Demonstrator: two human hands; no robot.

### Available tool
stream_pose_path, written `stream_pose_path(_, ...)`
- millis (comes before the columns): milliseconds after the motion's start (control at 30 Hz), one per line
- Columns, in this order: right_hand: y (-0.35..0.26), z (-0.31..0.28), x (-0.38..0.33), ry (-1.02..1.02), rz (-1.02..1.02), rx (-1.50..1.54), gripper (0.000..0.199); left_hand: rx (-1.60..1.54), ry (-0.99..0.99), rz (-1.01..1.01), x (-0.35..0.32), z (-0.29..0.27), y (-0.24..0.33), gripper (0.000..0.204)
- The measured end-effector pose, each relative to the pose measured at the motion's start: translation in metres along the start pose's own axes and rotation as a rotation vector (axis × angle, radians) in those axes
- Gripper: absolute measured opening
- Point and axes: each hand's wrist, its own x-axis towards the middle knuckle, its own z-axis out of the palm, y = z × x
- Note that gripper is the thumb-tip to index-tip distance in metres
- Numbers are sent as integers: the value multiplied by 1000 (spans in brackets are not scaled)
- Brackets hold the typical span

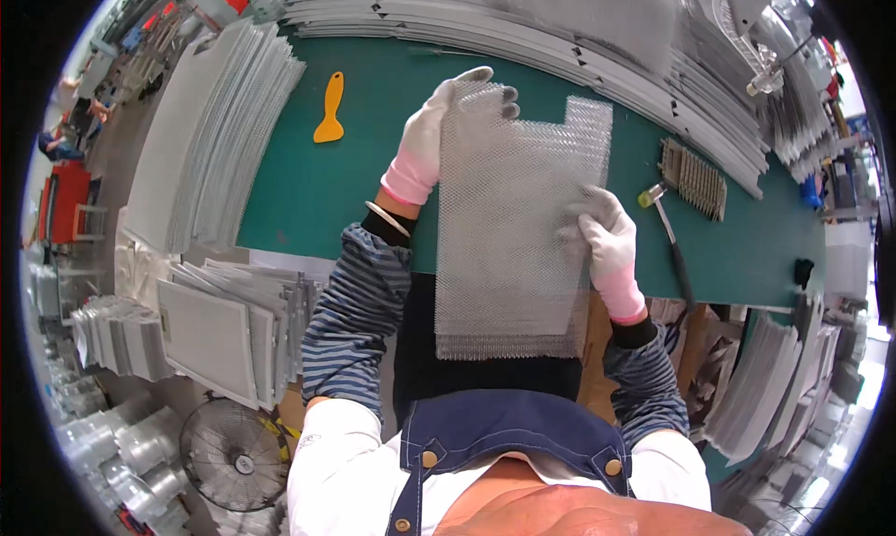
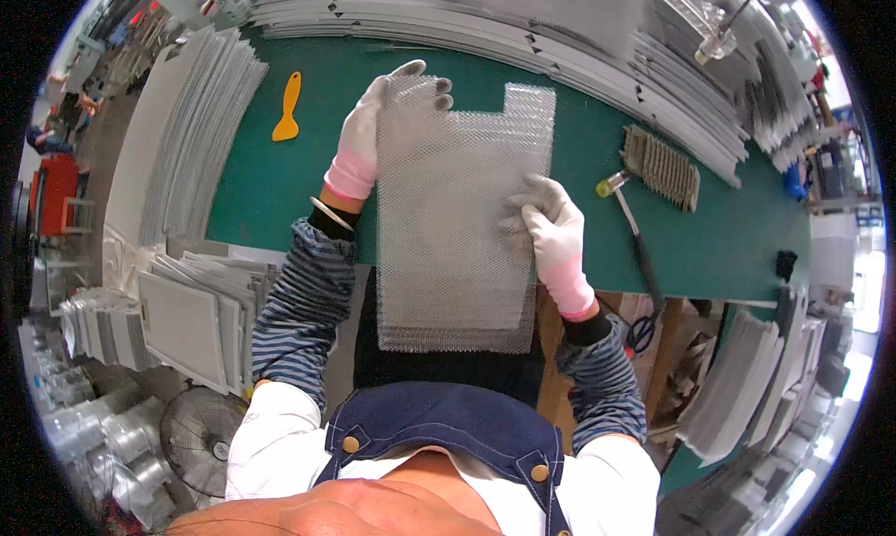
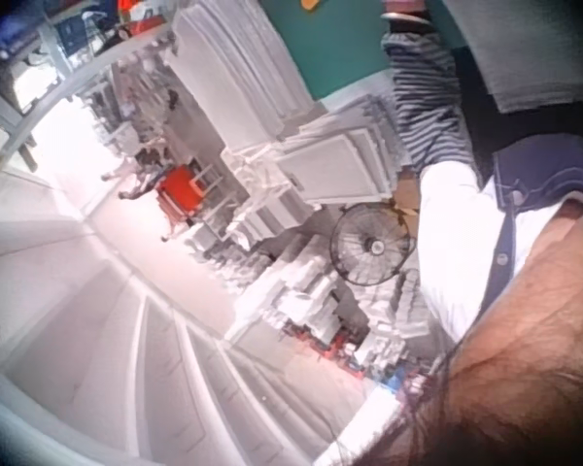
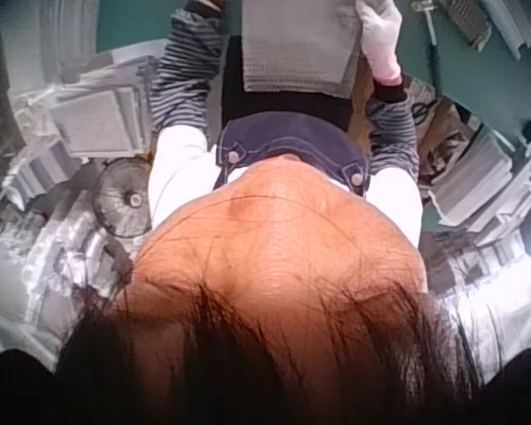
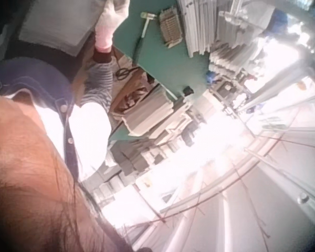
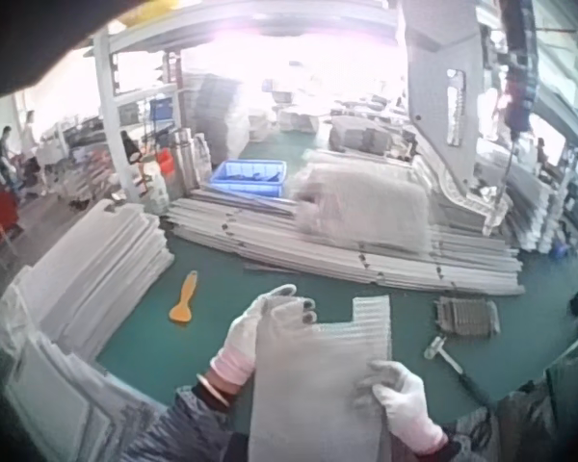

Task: Assembling metal mesh filters using an electric screwdriver and other hand tools.

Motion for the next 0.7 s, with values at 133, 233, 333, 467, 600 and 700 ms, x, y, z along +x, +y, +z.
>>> stream_pose_path(133,2,-11,-1,-17,74,-90,43,1099,30,360,-7,40,4,44)
stream_pose_path(233,1,-57,-15,-111,-7,-57,40,1087,145,242,-13,44,-5,46)
stream_pose_path(333,-65,-135,-61,287,-396,-669,29,364,89,56,-21,-1,7,44)
stream_pose_path(467,-132,-349,-195,1148,-274,-1444,36,245,-3,14,1,7,-10,50)
stream_pose_path(600,-131,-426,-291,1053,798,-1588,99,499,162,20,-6,20,-12,47)
stream_pose_path(700,-104,-463,-320,976,724,-1586,81,426,106,26,1,-3,-19,47)
